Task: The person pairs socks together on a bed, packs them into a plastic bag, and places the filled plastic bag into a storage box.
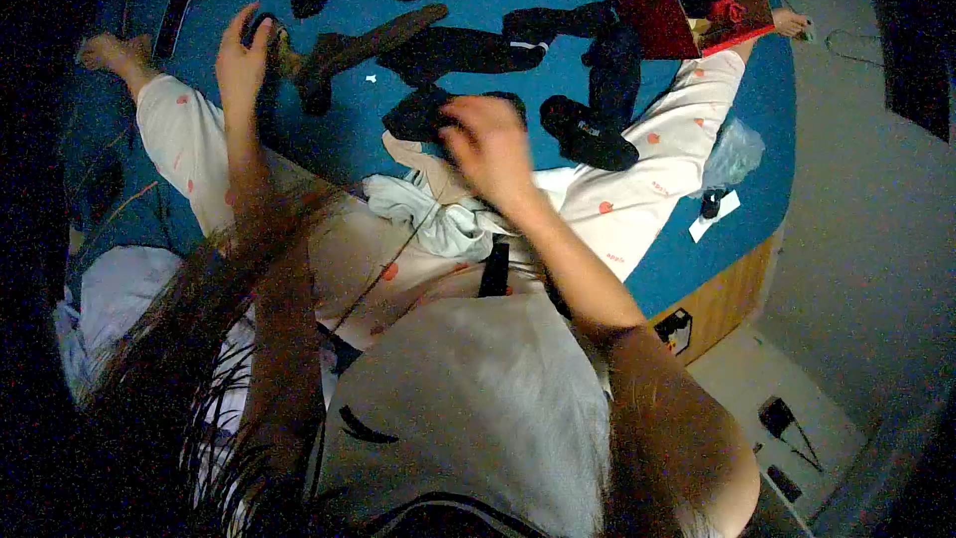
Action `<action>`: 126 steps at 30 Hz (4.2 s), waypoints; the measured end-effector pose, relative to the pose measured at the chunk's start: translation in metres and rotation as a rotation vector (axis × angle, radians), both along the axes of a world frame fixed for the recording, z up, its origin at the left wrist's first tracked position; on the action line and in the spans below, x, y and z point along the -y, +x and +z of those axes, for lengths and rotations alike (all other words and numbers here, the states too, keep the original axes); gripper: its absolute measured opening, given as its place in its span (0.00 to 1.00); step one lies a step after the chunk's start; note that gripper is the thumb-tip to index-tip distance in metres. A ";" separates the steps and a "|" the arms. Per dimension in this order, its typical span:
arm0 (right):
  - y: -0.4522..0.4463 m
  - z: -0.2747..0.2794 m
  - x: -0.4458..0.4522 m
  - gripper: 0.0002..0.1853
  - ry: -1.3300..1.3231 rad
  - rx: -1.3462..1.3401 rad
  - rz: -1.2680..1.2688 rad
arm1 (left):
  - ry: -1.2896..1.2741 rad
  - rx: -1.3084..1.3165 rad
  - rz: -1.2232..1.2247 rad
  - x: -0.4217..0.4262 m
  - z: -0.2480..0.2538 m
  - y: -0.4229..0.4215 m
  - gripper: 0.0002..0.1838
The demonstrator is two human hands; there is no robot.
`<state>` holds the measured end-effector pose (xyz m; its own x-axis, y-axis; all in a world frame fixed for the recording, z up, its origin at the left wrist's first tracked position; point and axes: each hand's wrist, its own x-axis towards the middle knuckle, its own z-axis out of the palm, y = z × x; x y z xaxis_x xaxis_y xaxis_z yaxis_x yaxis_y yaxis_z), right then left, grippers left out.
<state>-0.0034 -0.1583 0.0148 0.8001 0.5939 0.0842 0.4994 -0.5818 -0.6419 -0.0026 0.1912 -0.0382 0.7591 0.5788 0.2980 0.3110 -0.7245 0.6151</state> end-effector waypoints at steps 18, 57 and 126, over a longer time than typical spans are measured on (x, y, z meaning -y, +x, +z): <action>0.010 0.077 0.095 0.13 0.104 -0.689 -0.017 | -1.937 -0.200 -0.720 0.247 0.019 -0.041 0.29; 0.155 0.030 -0.029 0.21 0.193 -0.577 0.219 | -2.157 -0.054 -0.334 0.188 0.003 -0.016 0.22; 0.144 0.065 0.051 0.28 -0.145 -0.681 0.131 | -1.728 0.144 -0.207 0.169 0.022 -0.003 0.21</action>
<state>0.1409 -0.2094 0.0797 0.5682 0.6561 -0.4966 0.0865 -0.6478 -0.7569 -0.0056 0.0222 -0.0164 0.8804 0.1819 -0.4379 0.1838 0.7204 0.6688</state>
